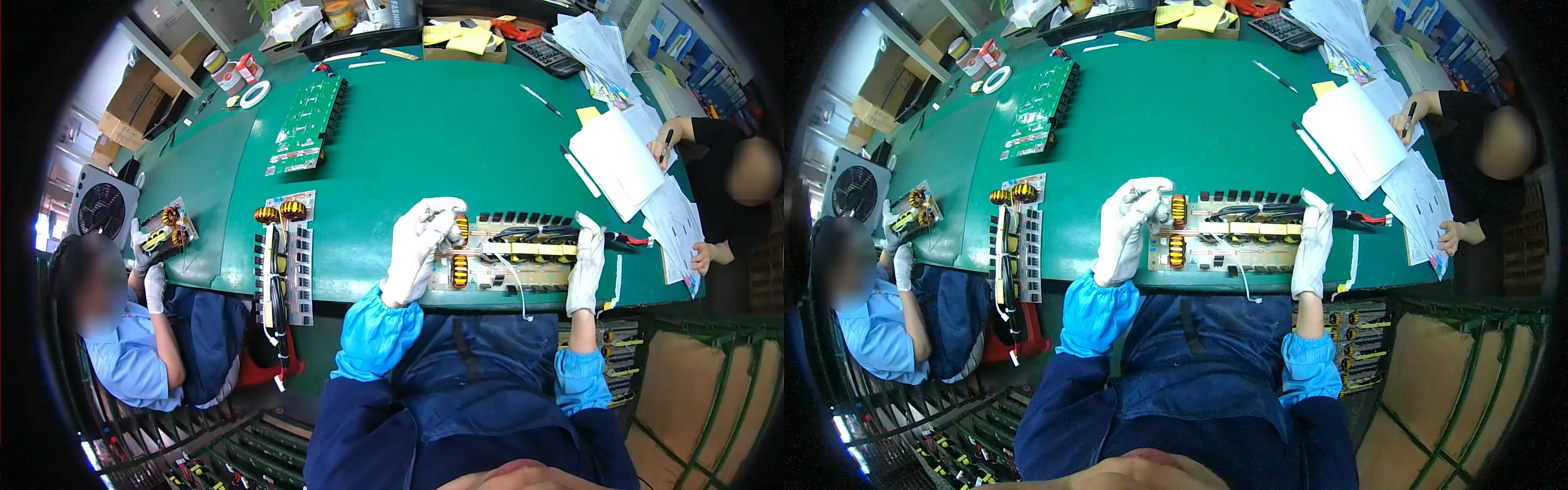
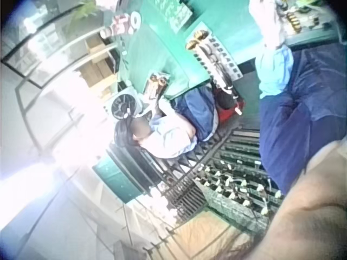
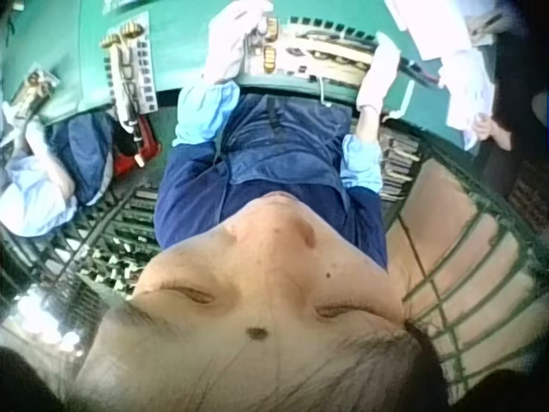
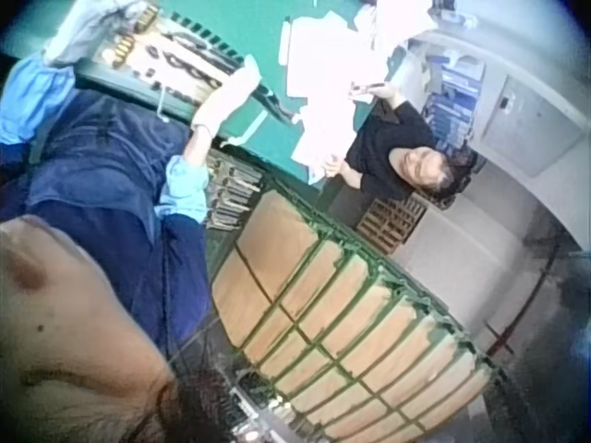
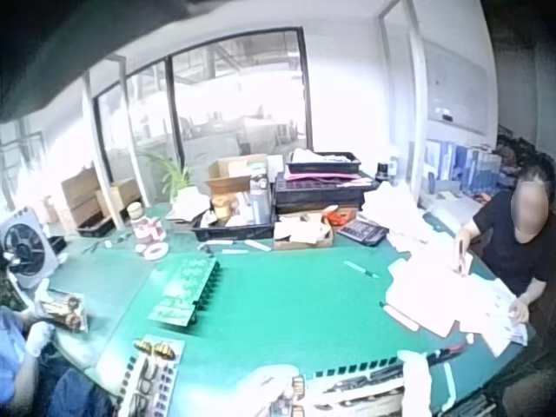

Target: Manually assemble and inspect PCB components including heatsinks and cabling.

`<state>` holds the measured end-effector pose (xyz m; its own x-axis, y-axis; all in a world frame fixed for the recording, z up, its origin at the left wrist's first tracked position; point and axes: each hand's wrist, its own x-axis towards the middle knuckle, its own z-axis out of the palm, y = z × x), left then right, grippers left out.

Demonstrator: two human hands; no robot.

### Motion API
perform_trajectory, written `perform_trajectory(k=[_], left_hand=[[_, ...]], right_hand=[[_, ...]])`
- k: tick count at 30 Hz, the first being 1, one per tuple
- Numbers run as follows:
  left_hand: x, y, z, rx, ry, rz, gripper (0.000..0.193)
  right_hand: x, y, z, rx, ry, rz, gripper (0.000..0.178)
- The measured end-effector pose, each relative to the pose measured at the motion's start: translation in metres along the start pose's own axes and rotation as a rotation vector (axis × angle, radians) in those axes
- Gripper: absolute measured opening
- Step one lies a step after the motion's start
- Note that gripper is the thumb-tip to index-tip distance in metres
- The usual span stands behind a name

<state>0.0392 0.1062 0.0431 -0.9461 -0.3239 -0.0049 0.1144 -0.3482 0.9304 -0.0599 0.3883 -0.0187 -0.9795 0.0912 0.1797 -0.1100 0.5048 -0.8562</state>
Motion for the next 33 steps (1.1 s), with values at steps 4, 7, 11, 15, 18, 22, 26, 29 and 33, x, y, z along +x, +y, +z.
perform_trajectory(k=[4,7,11,15,18,22,26,29,33], left_hand=[[0.005,-0.008,0.009,0.012,0.037,-0.003,0.02],[0.007,-0.013,0.015,-0.026,0.078,0.028,0.018],[0.007,-0.016,0.012,-0.025,0.128,0.042,0.015],[0.006,-0.014,0.012,-0.004,0.119,0.068,0.016],[0.003,-0.014,0.012,-0.008,0.115,0.027,0.018],[0.001,-0.015,0.012,-0.026,0.086,-0.013,0.017],[0.003,-0.03,0.019,0.13,0.125,0.075,0.016],[0.001,-0.038,0.022,0.078,0.152,0.165,0.019],[-0.003,-0.039,0.022,0.087,0.198,0.247,0.02]], right_hand=[[-0.005,-0.015,0.001,0.11,-0.025,0.041,0.071],[-0.008,-0.02,0.002,0.106,0.008,0.036,0.073],[-0.006,-0.016,0.0,0.003,0.001,-0.025,0.072],[-0.004,-0.011,0.002,-0.051,0.035,-0.051,0.073],[-0.005,-0.015,0.003,0.005,0.056,-0.023,0.069],[-0.006,-0.023,0.004,0.081,0.03,-0.03,0.062],[-0.004,-0.017,0.002,0.081,0.049,-0.017,0.061],[-0.004,-0.022,0.001,0.119,0.017,-0.043,0.061],[-0.004,-0.02,0.003,0.116,0.053,-0.006,0.061]])
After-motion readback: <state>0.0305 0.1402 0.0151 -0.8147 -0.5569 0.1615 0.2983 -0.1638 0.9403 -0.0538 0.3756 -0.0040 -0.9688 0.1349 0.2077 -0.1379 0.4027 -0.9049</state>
